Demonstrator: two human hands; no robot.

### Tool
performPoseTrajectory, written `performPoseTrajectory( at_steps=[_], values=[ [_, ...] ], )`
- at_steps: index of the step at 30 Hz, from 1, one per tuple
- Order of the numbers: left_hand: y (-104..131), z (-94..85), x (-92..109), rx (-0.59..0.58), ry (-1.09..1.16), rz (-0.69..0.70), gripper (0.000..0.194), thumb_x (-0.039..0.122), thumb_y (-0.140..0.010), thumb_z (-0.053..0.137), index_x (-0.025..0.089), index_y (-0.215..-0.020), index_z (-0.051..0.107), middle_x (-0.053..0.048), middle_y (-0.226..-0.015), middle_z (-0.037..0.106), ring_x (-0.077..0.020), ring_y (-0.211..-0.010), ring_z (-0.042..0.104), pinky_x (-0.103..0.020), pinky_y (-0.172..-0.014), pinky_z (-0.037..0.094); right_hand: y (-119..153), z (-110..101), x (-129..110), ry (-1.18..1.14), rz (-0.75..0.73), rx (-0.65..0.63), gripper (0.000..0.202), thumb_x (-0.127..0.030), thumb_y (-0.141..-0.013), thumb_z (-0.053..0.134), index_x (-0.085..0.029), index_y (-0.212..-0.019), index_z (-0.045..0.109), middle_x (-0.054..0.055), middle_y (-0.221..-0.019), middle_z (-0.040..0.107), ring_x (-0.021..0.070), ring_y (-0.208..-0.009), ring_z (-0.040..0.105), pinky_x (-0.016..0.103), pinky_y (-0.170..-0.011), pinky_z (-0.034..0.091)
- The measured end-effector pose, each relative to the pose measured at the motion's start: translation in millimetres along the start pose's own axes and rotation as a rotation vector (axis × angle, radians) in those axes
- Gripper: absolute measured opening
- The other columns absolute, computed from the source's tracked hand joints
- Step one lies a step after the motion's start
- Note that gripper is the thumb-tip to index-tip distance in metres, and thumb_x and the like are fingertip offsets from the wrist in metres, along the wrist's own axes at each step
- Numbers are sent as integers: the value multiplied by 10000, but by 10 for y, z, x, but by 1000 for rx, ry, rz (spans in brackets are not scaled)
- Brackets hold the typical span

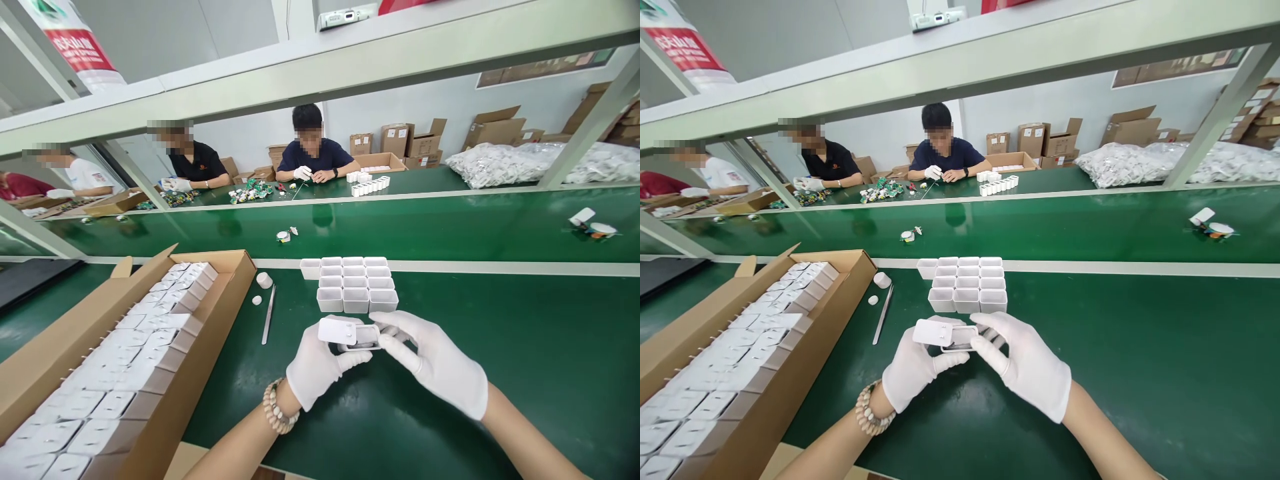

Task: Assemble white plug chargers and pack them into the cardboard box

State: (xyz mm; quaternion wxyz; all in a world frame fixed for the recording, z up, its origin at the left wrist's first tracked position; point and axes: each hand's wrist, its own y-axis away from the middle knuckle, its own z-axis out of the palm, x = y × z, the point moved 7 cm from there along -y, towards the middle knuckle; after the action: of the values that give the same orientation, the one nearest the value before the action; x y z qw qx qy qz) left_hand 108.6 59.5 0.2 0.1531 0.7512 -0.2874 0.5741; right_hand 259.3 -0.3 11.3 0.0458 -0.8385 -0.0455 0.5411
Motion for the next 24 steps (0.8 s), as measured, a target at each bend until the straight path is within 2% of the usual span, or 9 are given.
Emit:
performPoseTrajectory(
  at_steps=[3,6,11,13,15,17,19,22,24],
  values=[
    [18,-51,-15,125,-59,16,388,344,-698,764,193,-1035,645,-49,-1027,699,-228,-966,652,-340,-873,533,33,286,63,-134,91,-71,588,-418,-848,593,-247,-1374,392,102,-1211,586,244,-957,620,429,-848,521],
    [42,-54,10,198,-166,79,359,337,-752,717,215,-1072,609,-40,-1064,659,-205,-977,624,-348,-892,513,60,564,111,-448,172,-110,767,-398,-838,617,-295,-1458,177,98,-1333,491,240,-1052,594,427,-901,503],
    [66,127,95,51,-253,210,509,290,-742,721,264,-1220,546,-49,-1196,580,-206,-1079,564,-358,-952,481,11,605,162,-819,217,38,592,-387,-779,703,-277,-1301,446,49,-1240,552,238,-1156,525,367,-978,438],
    [65,180,135,-65,-174,219,562,277,-714,744,261,-1238,543,-64,-1248,547,-221,-1099,557,-338,-908,513,2,586,222,-948,309,54,564,-405,-763,717,-274,-1259,482,38,-1075,612,222,-1009,587,324,-813,501],
    [45,142,153,-124,-34,149,480,277,-725,737,243,-1180,589,-73,-1231,562,-219,-1055,580,-307,-823,548,-2,600,235,-1073,371,-20,511,-432,-800,674,-260,-1247,496,16,-836,618,175,-738,593,261,-573,460],
    [11,28,157,-96,99,58,316,292,-785,683,202,-1083,634,-77,-1106,623,-181,-886,632,-291,-736,561,0,617,217,-1175,392,-118,473,-455,-840,617,-234,-1242,503,-2,-705,583,119,-540,494,220,-461,335],
    [-24,-112,156,-9,134,15,215,307,-839,619,168,-1000,654,-66,-991,647,-145,-763,632,-291,-715,554,11,623,229,-1266,427,-156,471,-490,-868,557,-205,-1239,504,26,-741,611,92,-485,446,214,-455,279],
    [-61,-213,151,66,46,52,199,301,-847,613,164,-982,660,-62,-1035,643,-166,-917,623,-297,-838,523,30,656,236,-1357,456,-202,519,-550,-898,447,-139,-1203,531,102,-837,653,93,-461,468,224,-451,259],
    [-75,-193,132,55,-15,85,199,298,-851,610,179,-1003,658,-50,-1077,647,-167,-1006,601,-289,-898,497,40,694,212,-1386,444,-260,564,-572,-908,393,-108,-1192,544,119,-817,660,94,-435,473,225,-436,243]
  ],
)
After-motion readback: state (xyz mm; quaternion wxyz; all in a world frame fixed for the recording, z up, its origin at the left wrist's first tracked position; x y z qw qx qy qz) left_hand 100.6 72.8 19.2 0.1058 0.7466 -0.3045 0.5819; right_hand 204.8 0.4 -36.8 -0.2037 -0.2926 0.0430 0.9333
